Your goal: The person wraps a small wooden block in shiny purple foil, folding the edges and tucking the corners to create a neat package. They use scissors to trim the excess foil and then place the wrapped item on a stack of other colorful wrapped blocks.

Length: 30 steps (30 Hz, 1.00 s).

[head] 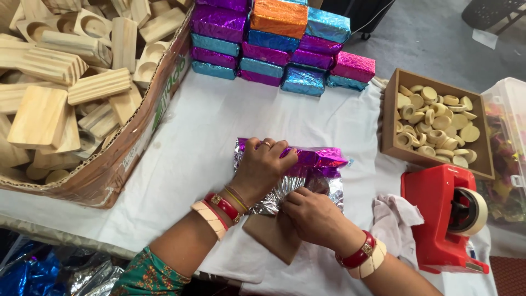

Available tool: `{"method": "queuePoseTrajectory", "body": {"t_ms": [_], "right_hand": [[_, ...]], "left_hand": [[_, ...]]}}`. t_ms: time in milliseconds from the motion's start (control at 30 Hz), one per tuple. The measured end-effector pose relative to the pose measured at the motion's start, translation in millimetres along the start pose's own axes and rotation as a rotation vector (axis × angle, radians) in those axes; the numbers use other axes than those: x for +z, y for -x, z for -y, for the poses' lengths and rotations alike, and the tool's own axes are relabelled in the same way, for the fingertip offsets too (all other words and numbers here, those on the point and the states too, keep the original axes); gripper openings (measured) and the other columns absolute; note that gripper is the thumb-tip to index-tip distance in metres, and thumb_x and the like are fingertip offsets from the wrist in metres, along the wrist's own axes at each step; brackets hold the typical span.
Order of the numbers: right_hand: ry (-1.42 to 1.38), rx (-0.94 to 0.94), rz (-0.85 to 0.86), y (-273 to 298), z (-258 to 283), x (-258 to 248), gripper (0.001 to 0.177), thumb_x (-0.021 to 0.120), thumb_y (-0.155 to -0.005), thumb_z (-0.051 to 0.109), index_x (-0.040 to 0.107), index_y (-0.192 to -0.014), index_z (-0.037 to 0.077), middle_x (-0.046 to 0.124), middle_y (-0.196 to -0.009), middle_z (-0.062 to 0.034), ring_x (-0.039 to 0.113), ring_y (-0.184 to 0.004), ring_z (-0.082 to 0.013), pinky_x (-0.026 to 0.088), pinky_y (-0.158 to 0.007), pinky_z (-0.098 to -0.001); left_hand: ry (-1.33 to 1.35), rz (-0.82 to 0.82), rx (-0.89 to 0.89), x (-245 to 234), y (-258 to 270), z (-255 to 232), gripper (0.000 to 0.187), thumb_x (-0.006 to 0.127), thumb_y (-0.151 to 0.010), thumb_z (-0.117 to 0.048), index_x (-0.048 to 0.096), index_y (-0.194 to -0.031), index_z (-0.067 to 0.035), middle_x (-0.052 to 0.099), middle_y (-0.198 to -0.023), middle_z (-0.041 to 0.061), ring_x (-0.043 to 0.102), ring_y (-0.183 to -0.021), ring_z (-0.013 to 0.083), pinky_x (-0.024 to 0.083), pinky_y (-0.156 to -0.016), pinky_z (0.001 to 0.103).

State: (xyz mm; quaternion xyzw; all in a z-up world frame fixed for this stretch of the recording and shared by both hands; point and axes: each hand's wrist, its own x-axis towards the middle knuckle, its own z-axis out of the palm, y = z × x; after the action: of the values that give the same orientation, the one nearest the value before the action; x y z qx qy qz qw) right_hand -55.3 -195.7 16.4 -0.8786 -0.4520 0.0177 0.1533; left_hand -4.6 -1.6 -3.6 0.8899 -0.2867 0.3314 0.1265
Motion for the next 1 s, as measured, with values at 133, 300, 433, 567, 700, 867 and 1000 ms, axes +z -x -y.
{"method": "queuePoseTrajectory", "body": {"t_ms": [133, 300, 433, 567, 700, 867, 1000], "right_hand": [[-0.026, -0.006, -0.047, -1, 1, -4, 0.021, 0.073, -0.075, 0.008, 0.073, -0.095, 0.008, 0.067, -0.091, -0.0053, 0.064, -0.087, -0.0258, 0.055, -0.065, -0.0363], [-0.156, 0.008, -0.087, 0, -8, -12, 0.015, 0.074, -0.079, 0.010, 0.073, -0.094, 0.009, 0.068, -0.091, -0.0058, 0.065, -0.087, -0.0281, 0.055, -0.070, -0.0390], [-0.225, 0.007, -0.102, 2, -14, -14, 0.016, 0.074, -0.079, 0.009, 0.072, -0.095, 0.008, 0.069, -0.096, -0.0066, 0.066, -0.090, -0.0295, 0.056, -0.073, -0.0403], [-0.216, 0.002, -0.104, 2, -11, -12, 0.017, 0.075, -0.078, 0.011, 0.072, -0.094, 0.008, 0.068, -0.098, -0.0074, 0.066, -0.092, -0.0301, 0.055, -0.075, -0.0410], [-0.169, 0.019, -0.084, 3, -9, -6, 0.016, 0.075, -0.078, 0.012, 0.071, -0.093, 0.009, 0.068, -0.098, -0.0074, 0.066, -0.093, -0.0297, 0.055, -0.077, -0.0403], [-0.246, 0.067, -0.027, 5, -15, -19, 0.012, 0.075, -0.081, 0.014, 0.072, -0.092, 0.011, 0.069, -0.096, -0.0064, 0.067, -0.092, -0.0286, 0.055, -0.075, -0.0398], [-0.302, 0.112, 0.072, 3, -12, -46, 0.012, 0.078, -0.082, 0.016, 0.072, -0.090, 0.012, 0.068, -0.092, -0.0057, 0.066, -0.091, -0.0282, 0.054, -0.075, -0.0405]], "left_hand": [[-0.010, 0.000, 0.032, 2, 3, -1, 0.017, 0.065, -0.092, -0.019, 0.065, -0.109, -0.018, 0.068, -0.112, 0.005, 0.063, -0.101, 0.0212, 0.040, -0.092, 0.044], [-0.008, -0.016, 0.085, -9, 2, -5, 0.019, 0.065, -0.089, -0.017, 0.065, -0.108, -0.017, 0.067, -0.110, 0.006, 0.063, -0.098, 0.0233, 0.041, -0.092, 0.043], [0.126, 0.089, 0.084, -39, -5, -21, 0.020, 0.065, -0.076, -0.025, 0.066, -0.093, -0.015, 0.066, -0.098, 0.010, 0.062, -0.085, 0.0276, 0.041, -0.086, 0.045], [0.049, 0.139, 0.103, -26, 4, -25, 0.004, 0.064, -0.084, -0.017, 0.066, -0.087, -0.018, 0.064, -0.091, 0.005, 0.064, -0.083, 0.0241, 0.042, -0.090, 0.042], [0.003, 0.110, 0.100, -23, 6, -24, 0.005, 0.063, -0.086, -0.016, 0.066, -0.085, -0.021, 0.062, -0.087, 0.003, 0.062, -0.077, 0.0203, 0.043, -0.091, 0.041], [0.037, 0.073, 0.080, -22, 6, -19, 0.004, 0.064, -0.087, -0.015, 0.065, -0.088, -0.019, 0.062, -0.091, 0.006, 0.062, -0.073, 0.0204, 0.045, -0.085, 0.038], [0.153, 0.120, 0.103, -32, 0, -10, 0.023, 0.068, -0.082, -0.015, 0.067, -0.105, -0.012, 0.062, -0.089, 0.007, 0.061, -0.069, 0.0239, 0.047, -0.079, 0.038]]}}
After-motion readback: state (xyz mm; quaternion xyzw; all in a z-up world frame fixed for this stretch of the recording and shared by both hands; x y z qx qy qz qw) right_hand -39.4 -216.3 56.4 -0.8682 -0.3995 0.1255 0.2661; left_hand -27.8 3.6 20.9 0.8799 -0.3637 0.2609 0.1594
